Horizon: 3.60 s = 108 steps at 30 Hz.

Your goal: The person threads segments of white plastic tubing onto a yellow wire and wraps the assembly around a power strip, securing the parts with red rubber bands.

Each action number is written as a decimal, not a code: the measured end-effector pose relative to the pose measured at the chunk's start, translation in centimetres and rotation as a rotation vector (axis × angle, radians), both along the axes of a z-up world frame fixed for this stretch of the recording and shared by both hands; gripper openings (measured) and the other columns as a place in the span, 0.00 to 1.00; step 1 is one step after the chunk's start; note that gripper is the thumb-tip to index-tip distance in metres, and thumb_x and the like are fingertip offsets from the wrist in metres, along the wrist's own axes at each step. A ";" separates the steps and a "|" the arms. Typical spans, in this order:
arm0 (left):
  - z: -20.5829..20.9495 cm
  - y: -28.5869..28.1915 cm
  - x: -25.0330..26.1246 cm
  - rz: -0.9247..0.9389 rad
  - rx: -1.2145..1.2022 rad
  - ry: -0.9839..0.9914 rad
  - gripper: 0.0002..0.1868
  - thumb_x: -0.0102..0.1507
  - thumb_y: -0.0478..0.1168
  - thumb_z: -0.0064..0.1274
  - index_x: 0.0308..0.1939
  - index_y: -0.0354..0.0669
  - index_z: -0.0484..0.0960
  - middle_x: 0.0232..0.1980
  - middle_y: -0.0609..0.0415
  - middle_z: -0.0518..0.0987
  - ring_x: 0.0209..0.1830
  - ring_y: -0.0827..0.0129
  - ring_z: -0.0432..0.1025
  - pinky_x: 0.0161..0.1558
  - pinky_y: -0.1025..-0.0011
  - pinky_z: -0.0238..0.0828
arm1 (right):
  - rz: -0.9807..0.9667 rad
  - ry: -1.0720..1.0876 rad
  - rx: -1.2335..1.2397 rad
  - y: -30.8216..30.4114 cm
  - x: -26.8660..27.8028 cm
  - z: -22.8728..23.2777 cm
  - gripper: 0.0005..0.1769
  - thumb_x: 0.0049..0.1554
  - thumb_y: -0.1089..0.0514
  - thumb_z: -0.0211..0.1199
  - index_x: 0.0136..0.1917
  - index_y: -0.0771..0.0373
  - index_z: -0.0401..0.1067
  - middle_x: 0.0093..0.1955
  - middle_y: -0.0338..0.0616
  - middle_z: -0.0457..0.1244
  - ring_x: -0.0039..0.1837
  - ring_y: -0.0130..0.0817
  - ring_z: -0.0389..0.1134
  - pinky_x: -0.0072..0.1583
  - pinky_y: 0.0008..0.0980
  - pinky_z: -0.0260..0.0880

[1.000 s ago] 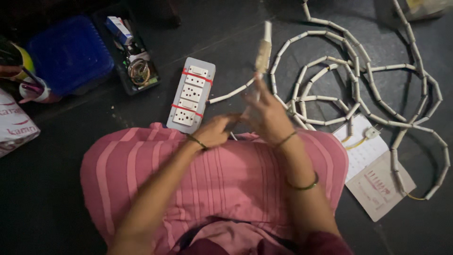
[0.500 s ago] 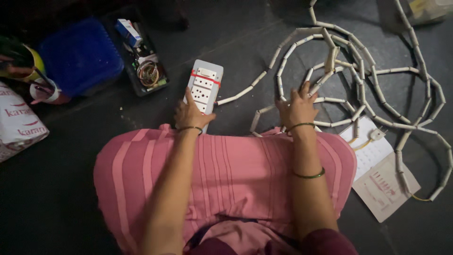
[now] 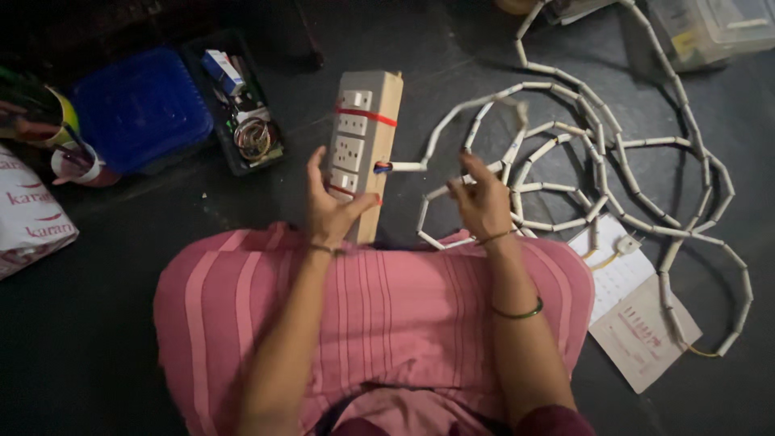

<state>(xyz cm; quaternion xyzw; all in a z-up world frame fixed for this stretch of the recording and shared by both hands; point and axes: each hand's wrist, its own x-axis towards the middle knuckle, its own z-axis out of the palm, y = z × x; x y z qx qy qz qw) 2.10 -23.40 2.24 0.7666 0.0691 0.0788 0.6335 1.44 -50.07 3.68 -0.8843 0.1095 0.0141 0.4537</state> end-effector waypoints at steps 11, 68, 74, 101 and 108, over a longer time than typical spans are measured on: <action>-12.2 3.9 -4.2 -0.609 -1.620 0.286 0.29 0.62 0.49 0.50 0.58 0.27 0.76 0.52 0.39 0.82 0.50 0.52 0.78 0.56 0.59 0.77 | 0.153 -1.063 0.009 5.6 -6.2 4.4 0.19 0.61 0.70 0.62 0.65 0.69 0.68 0.61 0.54 0.67 0.57 0.38 0.73 0.66 0.36 0.72; -16.3 2.0 -3.1 -1.137 -1.773 1.072 0.37 0.58 0.43 0.53 0.69 0.25 0.68 0.61 0.26 0.77 0.55 0.40 0.78 0.59 0.48 0.75 | 0.157 -0.567 0.164 2.7 -2.4 4.5 0.51 0.43 0.49 0.84 0.72 0.69 0.63 0.67 0.50 0.64 0.68 0.40 0.69 0.69 0.38 0.71; -12.0 1.4 -5.1 -0.967 -1.843 1.066 0.39 0.58 0.44 0.51 0.70 0.26 0.66 0.62 0.28 0.76 0.57 0.42 0.76 0.59 0.49 0.74 | 0.185 -0.580 0.268 2.9 -2.3 3.6 0.52 0.43 0.52 0.84 0.72 0.69 0.61 0.70 0.53 0.62 0.71 0.44 0.66 0.73 0.41 0.68; -3.5 -0.5 -3.5 -0.457 -1.055 0.368 0.29 0.54 0.35 0.64 0.59 0.35 0.76 0.53 0.49 0.81 0.56 0.58 0.75 0.58 0.59 0.73 | 0.430 0.173 1.184 1.8 -2.9 1.6 0.19 0.58 0.62 0.69 0.59 0.74 0.72 0.55 0.49 0.71 0.55 0.32 0.72 0.58 0.29 0.73; -1.2 -0.8 -3.6 -0.482 -1.242 0.331 0.32 0.57 0.36 0.63 0.64 0.36 0.72 0.56 0.45 0.79 0.55 0.55 0.77 0.57 0.56 0.77 | 0.293 -0.090 0.857 0.9 -1.1 -3.7 0.15 0.58 0.60 0.75 0.49 0.73 0.75 0.44 0.45 0.69 0.44 0.26 0.68 0.47 0.25 0.68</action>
